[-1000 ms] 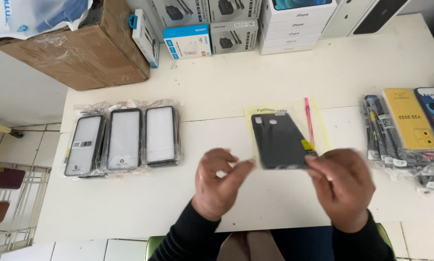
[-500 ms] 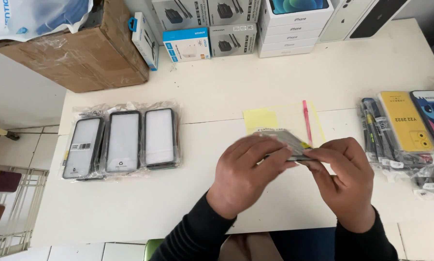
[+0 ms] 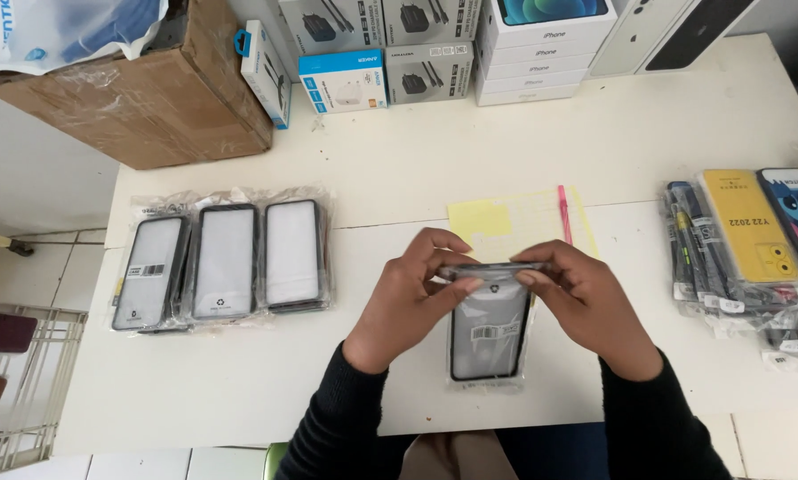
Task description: Organizing and inspecting phone cases by removing them from packaging and writing notes on a sticky note.
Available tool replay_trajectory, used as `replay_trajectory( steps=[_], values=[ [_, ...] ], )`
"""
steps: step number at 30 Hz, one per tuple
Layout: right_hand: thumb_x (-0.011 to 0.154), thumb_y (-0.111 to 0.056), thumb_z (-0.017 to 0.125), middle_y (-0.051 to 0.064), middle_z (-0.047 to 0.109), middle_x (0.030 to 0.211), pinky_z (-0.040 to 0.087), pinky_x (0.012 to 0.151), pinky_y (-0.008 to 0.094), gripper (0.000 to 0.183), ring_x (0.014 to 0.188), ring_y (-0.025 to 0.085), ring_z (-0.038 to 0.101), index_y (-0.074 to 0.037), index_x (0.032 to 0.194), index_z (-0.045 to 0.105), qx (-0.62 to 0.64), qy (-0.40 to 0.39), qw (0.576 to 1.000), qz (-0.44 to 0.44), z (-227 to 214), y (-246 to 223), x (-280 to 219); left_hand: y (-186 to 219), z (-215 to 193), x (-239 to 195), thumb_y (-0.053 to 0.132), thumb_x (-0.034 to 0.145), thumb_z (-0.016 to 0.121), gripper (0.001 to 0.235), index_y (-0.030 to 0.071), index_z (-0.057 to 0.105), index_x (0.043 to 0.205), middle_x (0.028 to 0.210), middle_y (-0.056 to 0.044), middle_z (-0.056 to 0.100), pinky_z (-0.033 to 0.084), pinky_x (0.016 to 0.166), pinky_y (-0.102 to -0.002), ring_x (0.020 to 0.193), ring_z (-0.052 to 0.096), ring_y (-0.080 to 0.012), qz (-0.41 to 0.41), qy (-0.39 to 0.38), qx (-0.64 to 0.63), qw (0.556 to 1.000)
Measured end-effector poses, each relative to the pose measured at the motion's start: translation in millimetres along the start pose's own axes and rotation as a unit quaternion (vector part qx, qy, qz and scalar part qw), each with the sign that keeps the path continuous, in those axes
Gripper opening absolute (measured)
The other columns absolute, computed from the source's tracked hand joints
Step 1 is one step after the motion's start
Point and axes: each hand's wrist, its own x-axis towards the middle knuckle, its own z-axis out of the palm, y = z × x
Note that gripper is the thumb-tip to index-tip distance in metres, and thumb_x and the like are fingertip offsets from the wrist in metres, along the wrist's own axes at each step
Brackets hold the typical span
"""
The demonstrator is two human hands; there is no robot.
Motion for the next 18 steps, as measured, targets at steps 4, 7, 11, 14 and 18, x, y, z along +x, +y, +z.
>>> replay_trajectory(
  steps=[4, 7, 11, 14, 18],
  values=[
    [0.093, 0.000, 0.068, 0.018, 0.074, 0.091, 0.057, 0.085, 0.047, 0.032, 0.088, 0.020, 0.064, 0.002, 0.124, 0.066, 0.022, -0.008, 1.000, 0.004, 9.2, -0.3, 13.2, -5.2, 1.9, 2.5, 0.008, 0.094, 0.074, 0.036, 0.006, 0.053, 0.124, 0.104, -0.018, 0.080, 0.064, 0.073, -0.032, 0.089, 0.077, -0.0235, -0.030, 0.027, 0.020, 0.999],
    [0.082, -0.001, 0.080, 0.017, 0.075, 0.086, 0.056, 0.078, 0.045, 0.038, 0.086, 0.021, 0.065, 0.000, 0.118, 0.071, -0.023, -0.041, 0.999, 0.004, 13.9, -0.1, 19.6, -0.6, 5.5, 3.0, 0.009, 0.094, 0.074, 0.039, 0.007, 0.052, 0.126, 0.106, -0.016, 0.080, 0.063, 0.073, -0.028, 0.089, 0.076, -0.0196, -0.040, 0.018, -0.001, 0.999],
    [0.076, 0.003, 0.085, 0.012, 0.079, 0.086, 0.058, 0.076, 0.036, 0.041, 0.081, 0.016, 0.066, 0.003, 0.115, 0.073, 0.056, -0.094, 0.991, 0.072, 7.7, 14.1, 21.9, -3.8, -4.1, 5.2, 0.010, 0.091, 0.078, 0.046, 0.009, 0.051, 0.129, 0.108, -0.015, 0.080, 0.062, 0.075, -0.026, 0.084, 0.073, -0.0152, -0.073, 0.011, -0.038, 0.997],
    [0.075, 0.005, 0.085, 0.013, 0.081, 0.088, 0.059, 0.077, 0.036, 0.041, 0.082, 0.016, 0.068, 0.004, 0.115, 0.074, 0.093, -0.119, 0.983, 0.108, 6.8, 8.7, 19.9, -9.1, -4.3, 7.8, 0.009, 0.089, 0.080, 0.049, 0.009, 0.051, 0.129, 0.110, -0.016, 0.079, 0.063, 0.077, -0.029, 0.083, 0.074, -0.0170, -0.085, 0.018, -0.054, 0.995],
    [0.078, 0.008, 0.080, 0.015, 0.077, 0.094, 0.059, 0.081, 0.040, 0.046, 0.085, 0.020, 0.067, 0.008, 0.123, 0.071, 0.135, -0.061, 0.978, 0.149, -1.2, 46.1, 20.0, -14.5, -3.9, 6.2, 0.010, 0.096, 0.072, 0.043, 0.007, 0.052, 0.135, 0.129, -0.025, 0.069, 0.062, 0.090, -0.051, 0.106, 0.073, -0.0439, -0.012, 0.132, 0.095, 0.987]
  ],
)
